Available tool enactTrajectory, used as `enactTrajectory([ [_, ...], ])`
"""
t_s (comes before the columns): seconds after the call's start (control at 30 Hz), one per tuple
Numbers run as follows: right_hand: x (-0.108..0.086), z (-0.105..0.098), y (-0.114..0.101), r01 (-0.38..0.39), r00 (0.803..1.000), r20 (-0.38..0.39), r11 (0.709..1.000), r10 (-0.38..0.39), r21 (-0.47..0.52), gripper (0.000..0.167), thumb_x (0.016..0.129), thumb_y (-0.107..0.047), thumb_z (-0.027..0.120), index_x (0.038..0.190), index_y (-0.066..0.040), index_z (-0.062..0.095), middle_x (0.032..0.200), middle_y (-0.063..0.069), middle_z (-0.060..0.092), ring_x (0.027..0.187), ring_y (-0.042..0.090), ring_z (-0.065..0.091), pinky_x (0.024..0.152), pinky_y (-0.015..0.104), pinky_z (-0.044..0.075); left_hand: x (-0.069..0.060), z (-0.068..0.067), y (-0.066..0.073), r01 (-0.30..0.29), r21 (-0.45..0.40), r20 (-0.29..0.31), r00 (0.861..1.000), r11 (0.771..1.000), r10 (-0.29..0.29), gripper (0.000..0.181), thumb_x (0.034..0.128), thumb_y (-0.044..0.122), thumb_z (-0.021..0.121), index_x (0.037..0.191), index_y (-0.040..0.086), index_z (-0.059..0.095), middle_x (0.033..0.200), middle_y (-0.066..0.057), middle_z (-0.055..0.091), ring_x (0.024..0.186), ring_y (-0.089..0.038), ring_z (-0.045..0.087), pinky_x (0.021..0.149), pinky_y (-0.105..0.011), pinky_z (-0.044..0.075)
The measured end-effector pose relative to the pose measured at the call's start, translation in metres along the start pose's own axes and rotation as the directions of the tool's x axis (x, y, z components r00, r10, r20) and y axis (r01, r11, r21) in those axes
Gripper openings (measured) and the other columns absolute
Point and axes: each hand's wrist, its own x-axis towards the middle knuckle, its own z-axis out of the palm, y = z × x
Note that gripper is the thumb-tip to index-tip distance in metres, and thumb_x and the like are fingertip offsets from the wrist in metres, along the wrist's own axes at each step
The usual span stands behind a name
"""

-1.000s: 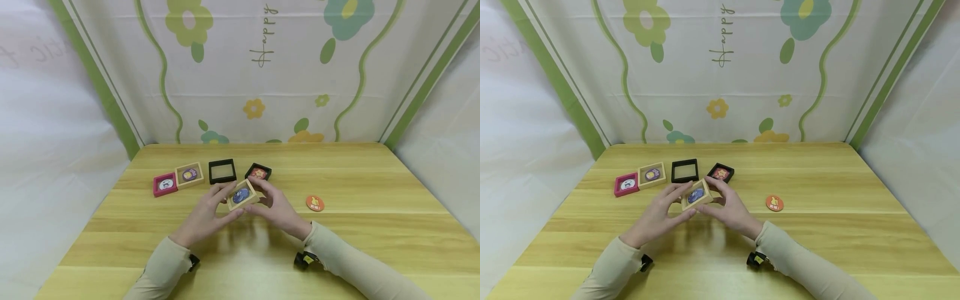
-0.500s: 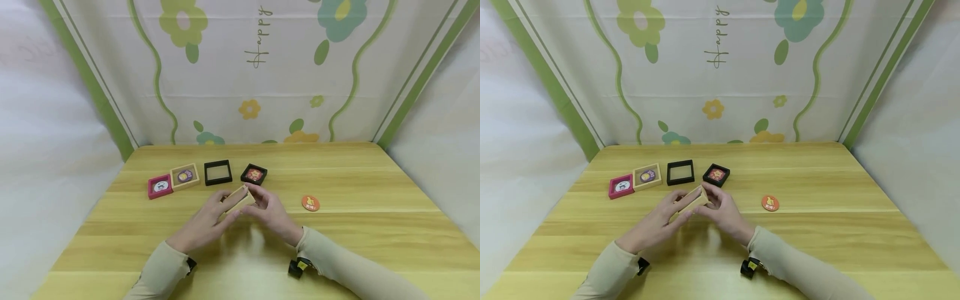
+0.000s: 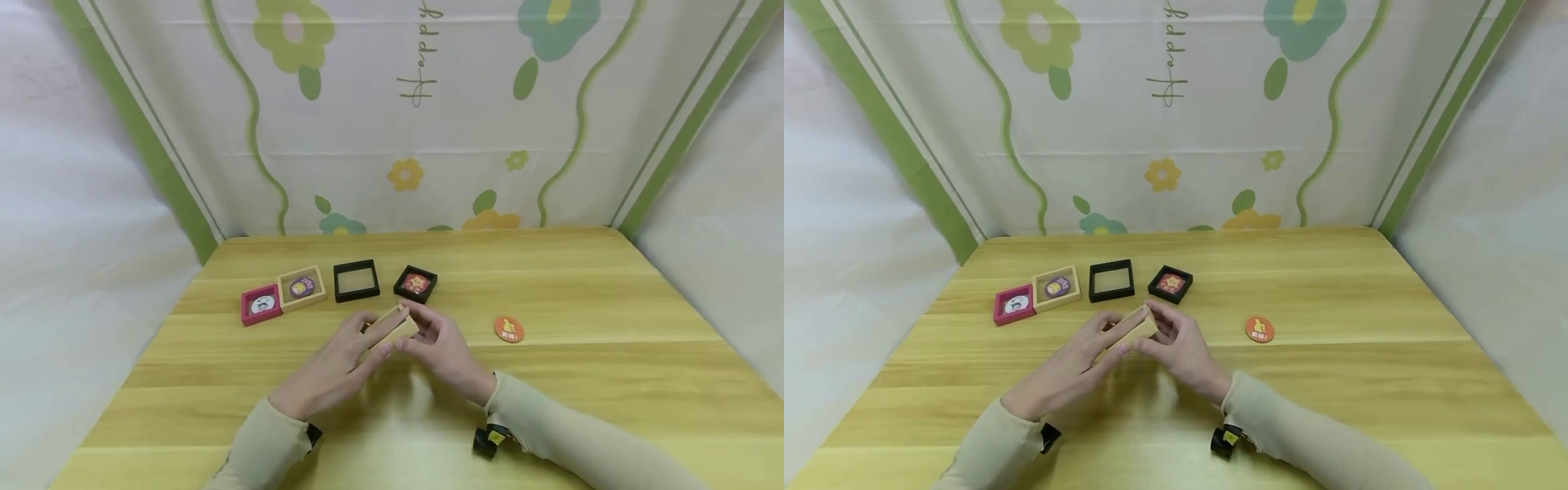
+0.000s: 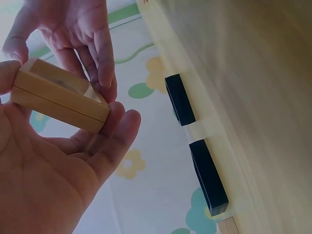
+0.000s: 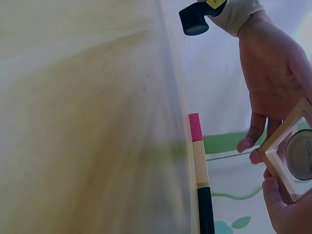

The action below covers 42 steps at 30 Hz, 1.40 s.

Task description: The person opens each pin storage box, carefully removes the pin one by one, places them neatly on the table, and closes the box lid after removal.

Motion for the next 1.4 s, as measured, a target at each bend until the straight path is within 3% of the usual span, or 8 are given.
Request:
enactTrajectory([
  [0.37, -0.001, 0.003, 0.003, -0.002, 1.000, -0.017, 1.000, 0.002, -0.008, 0.067, 0.087, -0.005, 0.070, 0.146, 0.002, 0.040, 0.140, 0.018, 0.049, 0.125, 0.029, 0.051, 0.097, 0.035, 0.046, -0.003, 0.000, 0.000, 0.000, 0.016, 0.014, 1.000, 1.000, 0.000, 0.049, 0.1058, 0.049, 0.033, 0.153, 0.050, 0.021, 0.137, -0.004, 0.040, 0.108, -0.015, 0.049, 0.087, -0.043, 0.048],
  [0.57, 0.003, 0.003, 0.000, -0.023, 1.000, 0.001, 0.999, 0.023, 0.031, 0.069, 0.085, -0.001, 0.069, 0.147, 0.001, 0.038, 0.140, 0.019, 0.048, 0.127, 0.030, 0.049, 0.100, 0.036, 0.044, -0.003, -0.002, -0.001, -0.007, 0.027, -0.002, 1.000, 1.000, 0.007, 0.049, 0.1057, 0.048, 0.035, 0.153, 0.048, 0.022, 0.144, -0.009, 0.036, 0.119, -0.022, 0.046, 0.092, -0.049, 0.046],
  [0.87, 0.002, 0.002, -0.004, -0.031, 0.999, 0.041, 0.996, 0.028, 0.080, 0.072, 0.085, 0.000, 0.067, 0.149, 0.002, 0.033, 0.145, 0.019, 0.042, 0.130, 0.031, 0.045, 0.100, 0.036, 0.044, -0.003, -0.005, -0.003, -0.048, 0.017, -0.047, 0.998, 0.999, 0.048, 0.054, 0.1056, 0.043, 0.040, 0.156, 0.040, 0.022, 0.142, -0.001, 0.037, 0.125, -0.017, 0.038, 0.092, -0.046, 0.047],
  [1.13, 0.005, -0.001, -0.006, -0.051, 0.995, 0.089, 0.994, 0.042, 0.098, 0.075, 0.089, -0.008, 0.070, 0.150, 0.006, 0.028, 0.143, 0.023, 0.042, 0.123, 0.034, 0.051, 0.096, 0.036, 0.048, -0.004, -0.010, -0.002, 0.033, -0.041, -0.027, 0.999, 0.999, -0.034, 0.061, 0.1035, 0.051, 0.039, 0.157, 0.041, 0.011, 0.149, 0.003, 0.031, 0.131, -0.015, 0.033, 0.100, -0.050, 0.041],
  [1.4, 0.006, -0.007, -0.011, -0.044, 0.997, 0.068, 0.999, 0.042, 0.022, 0.068, 0.084, -0.007, 0.078, 0.143, 0.001, 0.045, 0.141, 0.019, 0.048, 0.121, 0.032, 0.054, 0.097, 0.037, 0.047, -0.004, -0.009, 0.001, 0.066, -0.072, -0.023, 0.997, 0.995, -0.068, 0.062, 0.1025, 0.054, 0.039, 0.156, 0.044, 0.009, 0.154, 0.005, 0.025, 0.138, -0.015, 0.027, 0.103, -0.054, 0.037],
])
